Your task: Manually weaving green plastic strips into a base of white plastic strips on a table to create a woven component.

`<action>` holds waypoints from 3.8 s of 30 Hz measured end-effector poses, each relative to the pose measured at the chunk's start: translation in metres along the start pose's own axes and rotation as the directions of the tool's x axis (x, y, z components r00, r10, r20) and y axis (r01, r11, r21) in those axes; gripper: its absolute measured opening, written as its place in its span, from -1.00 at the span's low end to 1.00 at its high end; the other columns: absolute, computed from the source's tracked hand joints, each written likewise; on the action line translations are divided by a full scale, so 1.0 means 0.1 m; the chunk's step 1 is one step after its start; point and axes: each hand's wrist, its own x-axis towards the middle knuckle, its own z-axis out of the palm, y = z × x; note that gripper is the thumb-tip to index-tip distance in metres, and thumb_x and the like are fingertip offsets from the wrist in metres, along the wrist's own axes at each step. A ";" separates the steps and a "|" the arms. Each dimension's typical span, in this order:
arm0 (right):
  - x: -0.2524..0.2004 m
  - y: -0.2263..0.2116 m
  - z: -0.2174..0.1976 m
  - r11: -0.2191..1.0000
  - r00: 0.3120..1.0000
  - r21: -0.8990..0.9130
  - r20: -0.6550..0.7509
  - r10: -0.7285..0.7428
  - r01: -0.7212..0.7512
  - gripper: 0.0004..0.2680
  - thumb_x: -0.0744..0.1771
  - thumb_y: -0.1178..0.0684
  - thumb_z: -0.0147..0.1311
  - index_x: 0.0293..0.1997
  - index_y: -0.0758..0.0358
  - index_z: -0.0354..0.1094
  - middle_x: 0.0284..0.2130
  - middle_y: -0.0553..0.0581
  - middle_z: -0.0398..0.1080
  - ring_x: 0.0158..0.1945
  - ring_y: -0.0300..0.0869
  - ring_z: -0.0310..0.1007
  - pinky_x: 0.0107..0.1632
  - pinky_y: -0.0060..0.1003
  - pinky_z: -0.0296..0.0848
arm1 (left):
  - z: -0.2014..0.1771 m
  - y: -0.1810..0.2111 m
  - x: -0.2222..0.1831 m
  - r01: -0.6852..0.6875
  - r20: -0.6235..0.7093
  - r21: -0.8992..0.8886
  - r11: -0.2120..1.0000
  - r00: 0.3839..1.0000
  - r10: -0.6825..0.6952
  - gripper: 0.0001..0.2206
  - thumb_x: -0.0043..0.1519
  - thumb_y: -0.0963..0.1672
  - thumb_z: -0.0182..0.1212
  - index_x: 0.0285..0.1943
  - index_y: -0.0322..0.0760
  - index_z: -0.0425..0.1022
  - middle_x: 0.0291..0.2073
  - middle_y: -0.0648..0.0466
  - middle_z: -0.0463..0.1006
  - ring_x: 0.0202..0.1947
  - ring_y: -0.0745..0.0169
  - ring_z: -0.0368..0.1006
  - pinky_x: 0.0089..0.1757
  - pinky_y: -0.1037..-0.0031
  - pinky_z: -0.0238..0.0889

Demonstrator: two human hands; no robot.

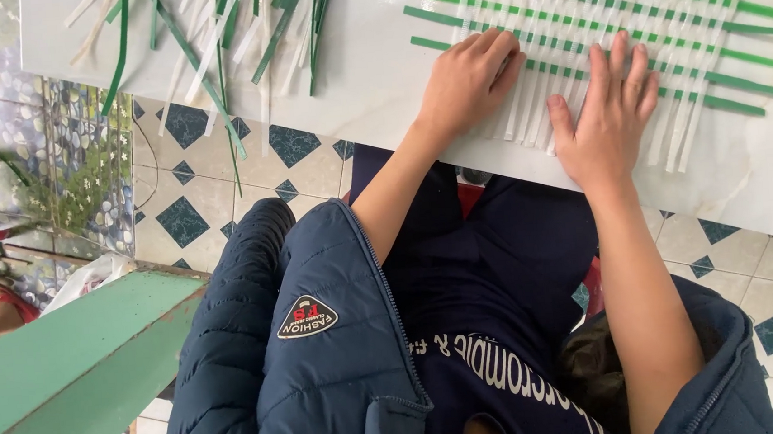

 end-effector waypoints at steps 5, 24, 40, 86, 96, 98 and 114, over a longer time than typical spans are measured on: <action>0.00 0.01 0.00 1.000 1.000 -0.014 0.018 0.000 0.001 -0.58 0.45 -0.08 -0.02 0.39 0.44 0.05 0.39 0.40 -0.13 0.42 0.29 -0.25 0.32 0.32 -0.15 | 0.01 0.00 -0.01 0.007 -0.003 -0.001 1.000 1.000 -0.007 -0.90 0.25 -0.16 0.03 -0.33 -0.22 0.26 -0.56 0.16 0.36 -0.63 0.27 0.25 -0.61 0.45 0.07; 0.00 0.01 0.01 1.000 0.999 0.017 -0.032 -0.003 0.003 -0.58 0.44 -0.11 -0.11 0.36 0.45 0.10 0.38 0.43 -0.05 0.40 0.31 -0.19 0.30 0.33 -0.15 | -1.28 -0.60 -0.10 0.597 -0.502 0.272 0.754 0.757 -0.418 -0.86 0.29 -0.03 -0.04 -0.16 -0.01 0.43 -0.34 0.28 0.42 -0.30 0.23 0.32 -0.25 0.33 0.12; 0.01 0.00 0.01 1.000 0.999 0.016 -0.035 -0.006 0.006 -0.59 0.44 -0.10 -0.09 0.38 0.42 0.07 0.38 0.42 -0.06 0.41 0.32 -0.19 0.30 0.33 -0.16 | -1.15 -1.48 -0.06 0.637 -0.298 0.433 0.638 0.769 -0.565 -0.78 0.17 -0.06 0.11 -0.53 -0.12 0.49 -0.64 0.25 0.47 -0.60 0.24 0.34 -0.24 0.22 0.10; -0.22 -0.30 -0.54 0.306 0.873 0.927 0.045 0.485 -0.218 -0.72 0.44 -0.14 -0.17 0.04 0.29 0.27 -0.28 0.26 0.43 -0.35 -0.10 0.46 -0.24 -0.34 0.50 | -0.97 0.21 -0.10 0.292 0.439 -0.234 0.927 0.883 -0.167 -0.91 0.37 -0.14 -0.08 -0.17 -0.24 0.28 -0.71 0.08 0.23 -0.72 0.15 0.11 -0.51 0.39 0.04; -0.22 -0.29 -0.31 0.922 0.970 0.340 -0.217 -0.114 0.184 -0.76 0.40 0.12 0.02 0.17 0.46 0.34 0.19 0.44 0.26 0.29 0.27 0.12 0.28 0.18 0.07 | -0.98 0.04 -0.13 0.248 0.398 0.000 0.969 0.889 -0.228 -0.92 0.32 -0.10 0.05 -0.23 -0.12 0.37 -0.62 0.08 0.53 -0.55 -0.08 0.52 -0.38 0.15 0.40; -0.22 -0.38 -0.29 0.939 0.987 0.317 -0.131 -0.096 0.133 -0.68 0.39 0.06 0.03 0.23 0.51 0.24 0.21 0.51 0.20 0.30 0.33 0.07 0.26 0.27 0.03 | -0.95 -0.01 -0.11 0.237 0.402 0.017 0.971 0.888 -0.224 -0.92 0.31 -0.11 0.06 -0.24 -0.13 0.38 -0.63 0.09 0.53 -0.56 -0.04 0.52 -0.37 0.18 0.41; -0.32 -0.48 -0.10 0.998 0.992 0.054 0.121 0.020 -0.027 -0.53 0.36 -0.11 0.01 0.36 0.43 0.12 0.36 0.42 0.07 0.44 0.20 -0.15 0.21 0.54 -0.32 | -0.31 0.69 -0.45 0.050 0.116 0.306 0.951 0.989 -0.089 -0.58 0.16 -0.01 0.30 0.13 -0.26 0.42 0.16 -0.15 0.32 0.23 -0.15 0.23 0.18 -0.21 0.01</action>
